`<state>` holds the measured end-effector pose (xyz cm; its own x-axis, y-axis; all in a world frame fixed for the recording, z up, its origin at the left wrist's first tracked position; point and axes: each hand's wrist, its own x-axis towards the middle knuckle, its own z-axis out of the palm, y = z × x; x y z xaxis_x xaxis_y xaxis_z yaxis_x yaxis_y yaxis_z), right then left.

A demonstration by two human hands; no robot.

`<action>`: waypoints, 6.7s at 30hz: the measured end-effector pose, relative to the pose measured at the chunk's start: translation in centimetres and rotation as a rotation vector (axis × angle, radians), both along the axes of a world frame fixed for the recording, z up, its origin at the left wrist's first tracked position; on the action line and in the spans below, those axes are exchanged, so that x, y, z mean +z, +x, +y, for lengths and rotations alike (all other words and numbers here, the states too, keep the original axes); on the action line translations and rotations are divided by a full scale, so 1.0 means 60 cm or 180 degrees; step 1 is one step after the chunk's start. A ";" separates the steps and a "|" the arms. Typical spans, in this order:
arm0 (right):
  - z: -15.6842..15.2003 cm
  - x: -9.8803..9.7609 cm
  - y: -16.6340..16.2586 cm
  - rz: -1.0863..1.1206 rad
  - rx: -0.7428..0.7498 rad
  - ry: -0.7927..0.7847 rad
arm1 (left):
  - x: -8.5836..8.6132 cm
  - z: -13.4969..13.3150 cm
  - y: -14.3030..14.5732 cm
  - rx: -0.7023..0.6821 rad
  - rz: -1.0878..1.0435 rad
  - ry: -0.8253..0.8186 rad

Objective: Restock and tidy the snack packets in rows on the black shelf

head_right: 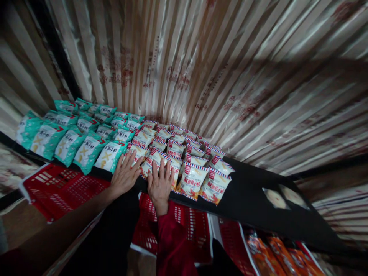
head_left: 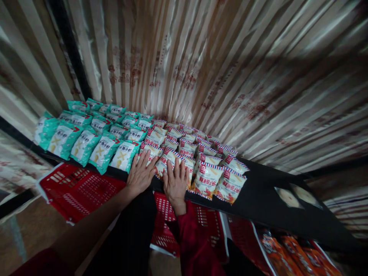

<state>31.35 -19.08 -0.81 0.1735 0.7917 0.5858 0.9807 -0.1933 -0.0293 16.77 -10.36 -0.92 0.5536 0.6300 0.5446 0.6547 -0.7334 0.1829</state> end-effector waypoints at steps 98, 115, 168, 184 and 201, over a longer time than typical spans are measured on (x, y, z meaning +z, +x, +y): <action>0.251 0.020 -0.430 0.0292 0.0283 0.0034 | -0.009 0.233 -0.425 0.0486 -0.0330 0.0619; 0.247 0.015 -0.414 0.0415 -0.0088 0.0048 | -0.003 0.277 -0.462 0.1060 -0.0690 0.0582; 0.204 -0.004 -0.438 0.0352 0.0416 -0.0142 | -0.044 0.253 -0.446 0.0209 -0.0254 0.0724; 0.207 -0.016 -0.416 0.0492 0.0809 -0.0159 | -0.054 0.256 -0.449 0.0155 -0.0264 0.0748; 0.203 -0.013 -0.417 0.0319 0.0803 -0.0241 | -0.044 0.251 -0.449 0.0067 -0.0252 0.0638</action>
<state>6.36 -6.87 -1.61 0.0194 0.8581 0.5131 0.9910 0.0513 -0.1233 -10.19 4.68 -3.54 0.4919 0.5157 0.7015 0.6597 -0.7465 0.0861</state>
